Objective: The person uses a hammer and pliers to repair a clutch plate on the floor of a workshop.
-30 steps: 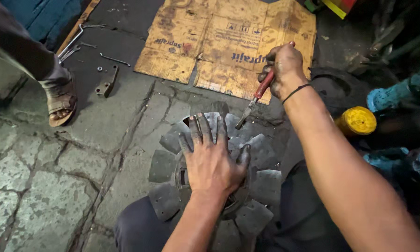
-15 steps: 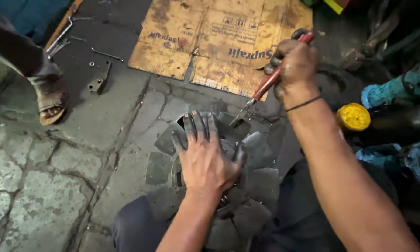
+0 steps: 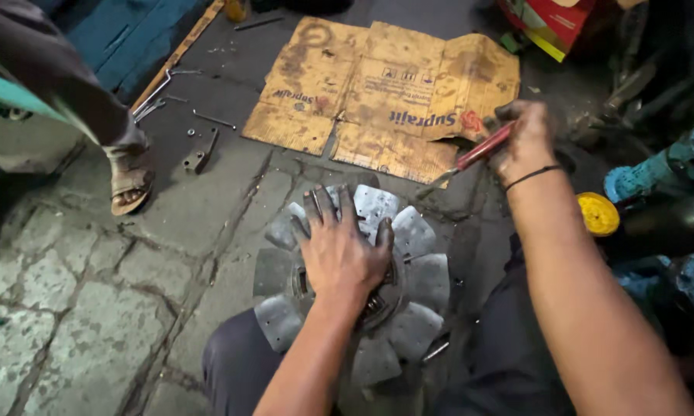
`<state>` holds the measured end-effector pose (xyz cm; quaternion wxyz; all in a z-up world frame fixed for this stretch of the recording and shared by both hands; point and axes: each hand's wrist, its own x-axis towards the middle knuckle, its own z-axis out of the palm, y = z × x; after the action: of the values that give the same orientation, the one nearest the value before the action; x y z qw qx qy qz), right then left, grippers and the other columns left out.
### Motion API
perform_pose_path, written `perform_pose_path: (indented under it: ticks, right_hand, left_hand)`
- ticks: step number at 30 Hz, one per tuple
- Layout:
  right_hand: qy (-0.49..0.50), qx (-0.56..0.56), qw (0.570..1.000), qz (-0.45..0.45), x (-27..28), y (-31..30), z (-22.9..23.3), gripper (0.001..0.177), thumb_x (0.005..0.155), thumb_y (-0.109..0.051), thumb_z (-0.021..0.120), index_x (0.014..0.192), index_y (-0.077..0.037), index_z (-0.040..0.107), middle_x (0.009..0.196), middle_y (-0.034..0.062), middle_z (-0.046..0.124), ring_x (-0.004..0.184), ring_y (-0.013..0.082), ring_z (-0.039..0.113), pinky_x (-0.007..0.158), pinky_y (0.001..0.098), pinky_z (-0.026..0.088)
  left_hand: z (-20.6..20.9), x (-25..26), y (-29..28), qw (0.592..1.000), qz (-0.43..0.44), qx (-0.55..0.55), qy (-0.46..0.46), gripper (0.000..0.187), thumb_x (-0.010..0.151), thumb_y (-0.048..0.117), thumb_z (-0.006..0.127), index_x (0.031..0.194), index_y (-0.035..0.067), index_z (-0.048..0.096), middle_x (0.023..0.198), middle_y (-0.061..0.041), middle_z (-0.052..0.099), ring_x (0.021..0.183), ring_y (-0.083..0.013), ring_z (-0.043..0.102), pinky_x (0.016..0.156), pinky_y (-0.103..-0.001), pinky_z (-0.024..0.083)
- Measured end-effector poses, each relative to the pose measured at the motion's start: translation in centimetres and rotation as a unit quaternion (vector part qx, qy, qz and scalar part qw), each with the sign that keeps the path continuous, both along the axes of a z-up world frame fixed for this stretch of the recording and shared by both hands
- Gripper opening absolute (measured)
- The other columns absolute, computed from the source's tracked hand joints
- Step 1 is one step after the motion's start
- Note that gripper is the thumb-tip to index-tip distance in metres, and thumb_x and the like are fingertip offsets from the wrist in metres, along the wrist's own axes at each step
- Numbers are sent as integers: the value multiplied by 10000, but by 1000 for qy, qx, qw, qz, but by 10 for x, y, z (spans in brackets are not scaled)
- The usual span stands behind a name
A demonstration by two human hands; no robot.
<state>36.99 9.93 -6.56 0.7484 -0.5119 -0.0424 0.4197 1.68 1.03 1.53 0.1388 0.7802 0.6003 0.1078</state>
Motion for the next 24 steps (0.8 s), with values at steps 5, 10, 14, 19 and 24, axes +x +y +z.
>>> perform_pose_path:
  ticks: [5,10,14,19,24]
  right_hand:
    - [-452,23,892,-8,-44,-21,30,394,846,-175,585,1183,0,481,960,157,614,798,265,648,661,422,559]
    - [-507,48,861,-13,-91,-50,86,546,880,-43,584,1387,-15,381,990,204,583,768,289,623,627,432,549]
    - [-323,113,939,16,-73,-37,77,453,912,-11,564,1345,-31,433,1038,192,603,805,304,654,601,453,576]
    - [-145,138,980,16,-52,-30,59,400,877,-97,570,1277,-111,547,1071,105,685,891,256,720,662,445,656]
    - [-61,126,987,73,-46,-28,66,366,865,-108,551,1230,-103,526,1077,192,685,884,340,718,722,491,629]
  left_hand:
    - [-4,6,-4,998,65,0,-12,838,860,583,611,1492,70,415,1602,-241,273,1499,-444,192,1168,-620,152]
    - [-18,8,-13,992,68,103,-20,803,906,576,585,1489,42,444,1586,-303,314,1466,-481,246,1172,-626,162]
    - [-19,-2,-10,984,-81,157,11,815,935,611,566,1481,16,454,1568,-310,347,1487,-464,261,1203,-617,143]
    - [-11,-7,-4,965,-230,126,18,898,831,658,625,1467,46,460,1543,-261,363,1466,-415,277,1184,-625,127]
    - [-5,-3,-7,982,-177,72,11,925,759,627,682,1472,81,463,1555,-237,365,1477,-393,283,1184,-596,173]
